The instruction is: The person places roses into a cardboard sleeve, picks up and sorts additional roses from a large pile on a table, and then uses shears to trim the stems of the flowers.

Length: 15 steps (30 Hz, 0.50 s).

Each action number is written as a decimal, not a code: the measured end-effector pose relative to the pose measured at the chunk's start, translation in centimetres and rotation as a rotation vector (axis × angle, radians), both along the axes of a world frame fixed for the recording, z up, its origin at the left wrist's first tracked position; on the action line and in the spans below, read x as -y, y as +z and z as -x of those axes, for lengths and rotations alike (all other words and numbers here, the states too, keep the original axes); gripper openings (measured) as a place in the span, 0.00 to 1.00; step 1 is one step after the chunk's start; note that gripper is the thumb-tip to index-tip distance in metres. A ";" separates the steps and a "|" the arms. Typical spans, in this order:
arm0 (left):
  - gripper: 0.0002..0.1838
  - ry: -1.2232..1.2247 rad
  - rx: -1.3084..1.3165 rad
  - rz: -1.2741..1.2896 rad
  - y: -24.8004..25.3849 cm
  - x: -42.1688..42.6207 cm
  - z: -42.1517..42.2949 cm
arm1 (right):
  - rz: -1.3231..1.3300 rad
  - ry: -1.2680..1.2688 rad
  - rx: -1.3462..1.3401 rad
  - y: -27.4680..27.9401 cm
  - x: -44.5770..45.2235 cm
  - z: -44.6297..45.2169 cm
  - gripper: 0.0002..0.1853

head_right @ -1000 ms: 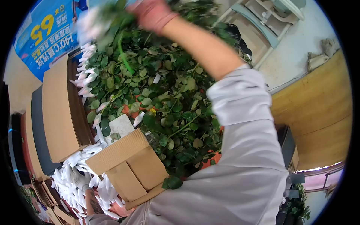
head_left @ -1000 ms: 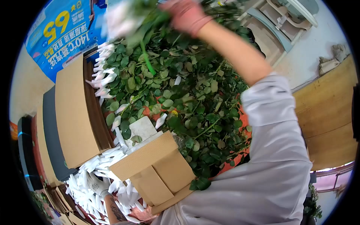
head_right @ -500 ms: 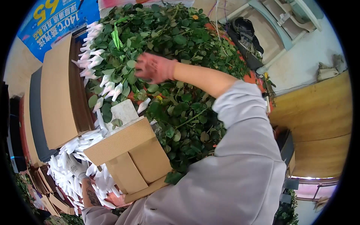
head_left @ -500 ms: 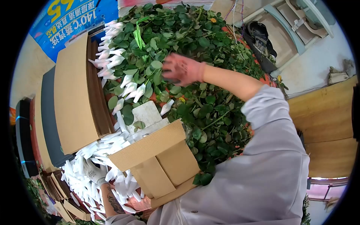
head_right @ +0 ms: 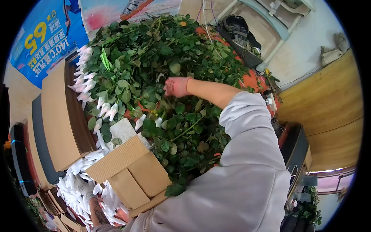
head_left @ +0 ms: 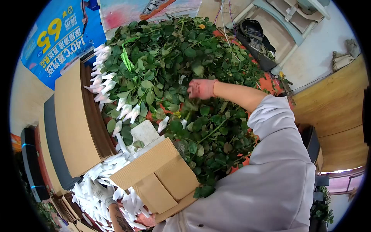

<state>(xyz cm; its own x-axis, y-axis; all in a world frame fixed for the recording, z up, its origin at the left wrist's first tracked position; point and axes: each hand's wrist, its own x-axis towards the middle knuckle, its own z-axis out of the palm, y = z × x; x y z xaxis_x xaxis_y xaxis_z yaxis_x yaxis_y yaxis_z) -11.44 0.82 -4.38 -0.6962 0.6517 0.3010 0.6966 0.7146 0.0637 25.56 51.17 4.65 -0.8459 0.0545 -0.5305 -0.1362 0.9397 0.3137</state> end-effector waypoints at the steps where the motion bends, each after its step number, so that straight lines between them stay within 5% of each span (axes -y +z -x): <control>1: 0.34 -0.018 0.018 0.077 -1.5 1.2 1.4 | 0.002 -0.080 -0.079 0.7 -0.3 0.2 0.14; 4: 0.37 -0.046 0.298 0.092 -0.6 2.1 2.0 | -0.053 -0.207 -0.465 2.1 -2.0 1.5 0.19; 8: 0.36 -0.239 0.694 0.320 6.9 2.7 2.7 | 0.095 -0.408 -1.177 8.2 -3.1 3.8 0.19; 9: 0.27 -0.407 0.622 0.401 11.0 2.5 2.0 | 0.018 -0.423 -1.341 9.7 -3.7 3.7 0.18; 11: 0.19 -0.201 0.811 0.461 20.3 -0.6 -1.4 | 0.044 -0.693 -1.485 14.3 -4.4 1.4 0.18; 12: 0.17 -0.184 0.933 0.341 23.8 -1.6 -2.6 | -0.058 -0.747 -1.657 16.0 -4.7 -0.5 0.18; 13: 0.15 -0.169 1.055 0.214 26.2 -2.8 -3.4 | 0.129 -0.891 -1.752 18.3 -5.2 -2.9 0.19; 15: 0.14 -0.399 1.299 0.021 28.5 -6.0 -4.3 | 0.151 -0.808 -2.057 19.5 -9.7 -9.2 0.19</control>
<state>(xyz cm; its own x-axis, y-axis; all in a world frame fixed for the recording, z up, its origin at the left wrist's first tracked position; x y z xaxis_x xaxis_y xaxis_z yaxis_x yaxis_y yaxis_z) -7.15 6.86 24.13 -0.2320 0.8705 -0.4341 0.3009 0.4886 0.8189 34.80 60.83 24.11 0.0975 0.6338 0.7673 0.5051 0.6328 -0.5869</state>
